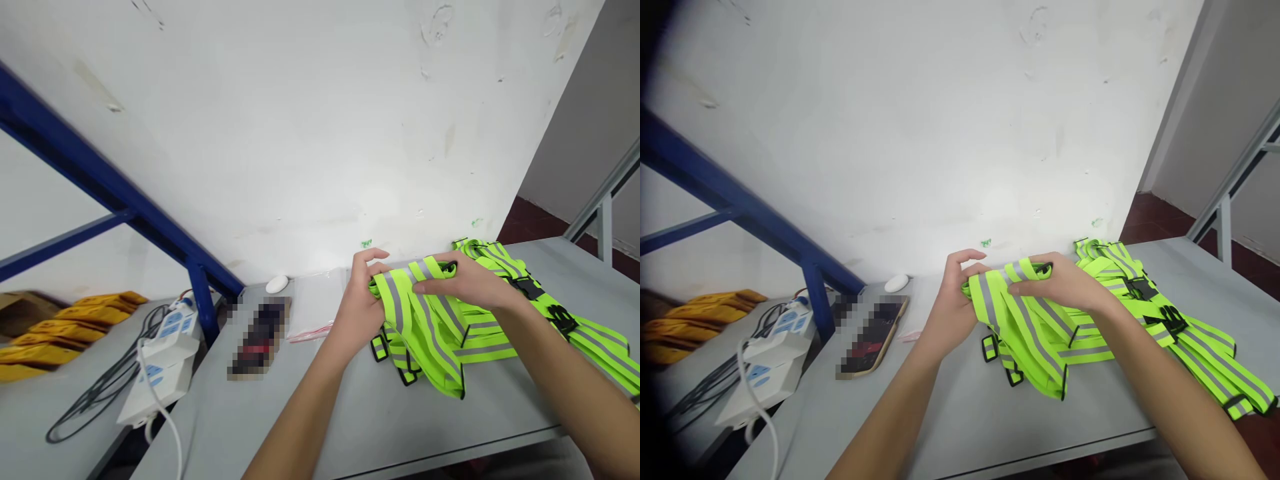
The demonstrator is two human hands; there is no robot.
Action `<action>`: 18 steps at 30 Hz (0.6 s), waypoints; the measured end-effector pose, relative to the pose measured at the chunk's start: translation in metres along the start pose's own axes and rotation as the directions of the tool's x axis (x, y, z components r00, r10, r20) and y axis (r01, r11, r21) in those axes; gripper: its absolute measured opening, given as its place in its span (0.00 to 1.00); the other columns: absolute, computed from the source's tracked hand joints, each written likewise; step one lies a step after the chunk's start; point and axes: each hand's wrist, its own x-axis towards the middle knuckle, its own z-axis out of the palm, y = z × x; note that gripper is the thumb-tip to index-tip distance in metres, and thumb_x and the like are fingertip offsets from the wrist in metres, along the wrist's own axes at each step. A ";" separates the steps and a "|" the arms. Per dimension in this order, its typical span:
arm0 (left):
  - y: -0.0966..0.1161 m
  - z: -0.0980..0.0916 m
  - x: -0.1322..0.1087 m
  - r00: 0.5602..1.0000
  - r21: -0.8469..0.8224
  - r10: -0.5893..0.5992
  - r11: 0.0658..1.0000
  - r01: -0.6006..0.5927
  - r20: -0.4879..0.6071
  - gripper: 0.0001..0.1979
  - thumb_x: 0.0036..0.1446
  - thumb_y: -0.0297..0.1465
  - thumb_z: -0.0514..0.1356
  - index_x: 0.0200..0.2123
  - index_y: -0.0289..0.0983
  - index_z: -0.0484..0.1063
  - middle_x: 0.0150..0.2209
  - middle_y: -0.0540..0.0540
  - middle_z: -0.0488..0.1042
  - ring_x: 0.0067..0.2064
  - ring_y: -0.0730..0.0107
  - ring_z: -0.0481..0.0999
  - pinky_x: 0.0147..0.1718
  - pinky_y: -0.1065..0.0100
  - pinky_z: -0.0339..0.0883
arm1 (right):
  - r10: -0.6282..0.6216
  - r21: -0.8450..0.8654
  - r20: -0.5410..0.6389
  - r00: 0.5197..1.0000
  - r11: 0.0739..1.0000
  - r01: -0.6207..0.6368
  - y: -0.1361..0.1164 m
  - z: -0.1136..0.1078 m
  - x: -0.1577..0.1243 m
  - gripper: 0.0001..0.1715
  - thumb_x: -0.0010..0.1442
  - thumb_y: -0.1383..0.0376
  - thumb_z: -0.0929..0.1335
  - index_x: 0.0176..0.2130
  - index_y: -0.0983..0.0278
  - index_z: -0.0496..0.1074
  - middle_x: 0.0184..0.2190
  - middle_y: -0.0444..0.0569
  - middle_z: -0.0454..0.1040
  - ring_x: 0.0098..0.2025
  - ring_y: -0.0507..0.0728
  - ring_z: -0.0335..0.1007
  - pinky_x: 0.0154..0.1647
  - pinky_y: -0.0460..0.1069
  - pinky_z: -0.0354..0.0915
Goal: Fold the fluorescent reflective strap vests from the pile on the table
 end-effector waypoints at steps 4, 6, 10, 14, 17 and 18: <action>-0.002 -0.009 0.009 0.985 -0.112 -0.110 0.986 0.126 0.136 0.33 0.42 0.27 0.66 0.51 0.47 0.59 0.41 0.49 0.72 0.29 0.73 0.74 0.27 0.72 0.67 | -0.023 0.107 -0.024 0.999 0.994 0.026 0.008 0.005 0.000 0.14 0.48 0.55 0.74 0.33 0.60 0.78 0.35 0.45 0.79 0.38 0.61 0.73 0.39 0.53 0.66; -0.009 -0.012 0.010 0.963 -0.252 -0.174 0.941 0.224 0.207 0.34 0.42 0.31 0.68 0.53 0.48 0.60 0.42 0.48 0.72 0.33 0.68 0.76 0.31 0.68 0.70 | -0.021 0.209 -0.029 0.999 0.978 0.027 0.013 0.006 0.001 0.14 0.48 0.55 0.74 0.34 0.60 0.78 0.37 0.46 0.79 0.40 0.61 0.74 0.41 0.53 0.67; -0.029 0.003 -0.001 0.953 -0.434 -0.242 0.850 0.298 0.180 0.35 0.42 0.44 0.68 0.53 0.43 0.64 0.40 0.43 0.76 0.39 0.57 0.78 0.37 0.60 0.72 | 0.056 0.348 -0.148 0.987 0.937 -0.001 0.022 0.010 0.007 0.18 0.47 0.55 0.75 0.36 0.61 0.78 0.38 0.48 0.79 0.39 0.62 0.75 0.39 0.54 0.68; -0.043 0.026 -0.017 0.930 -0.337 -0.363 0.870 0.359 0.055 0.39 0.44 0.38 0.71 0.58 0.44 0.58 0.45 0.43 0.76 0.43 0.57 0.78 0.42 0.61 0.72 | 0.121 0.335 -0.347 0.930 0.942 0.002 0.030 0.014 0.013 0.23 0.43 0.53 0.76 0.38 0.63 0.77 0.37 0.50 0.79 0.40 0.64 0.75 0.38 0.54 0.69; -0.047 0.031 -0.022 0.882 -0.372 -0.461 0.805 0.462 0.099 0.35 0.49 0.34 0.67 0.59 0.42 0.57 0.46 0.43 0.76 0.39 0.59 0.79 0.37 0.61 0.73 | 0.146 0.362 -0.410 0.900 0.932 0.013 0.036 0.017 0.016 0.26 0.40 0.53 0.77 0.39 0.62 0.77 0.36 0.49 0.80 0.40 0.65 0.76 0.39 0.55 0.70; -0.049 0.031 -0.023 0.867 -0.381 -0.482 0.782 0.492 0.130 0.35 0.49 0.33 0.66 0.59 0.41 0.57 0.44 0.42 0.77 0.36 0.60 0.79 0.35 0.61 0.73 | 0.151 0.382 -0.406 0.901 0.924 0.017 0.038 0.017 0.017 0.26 0.40 0.53 0.77 0.39 0.62 0.77 0.35 0.50 0.80 0.40 0.65 0.76 0.39 0.56 0.71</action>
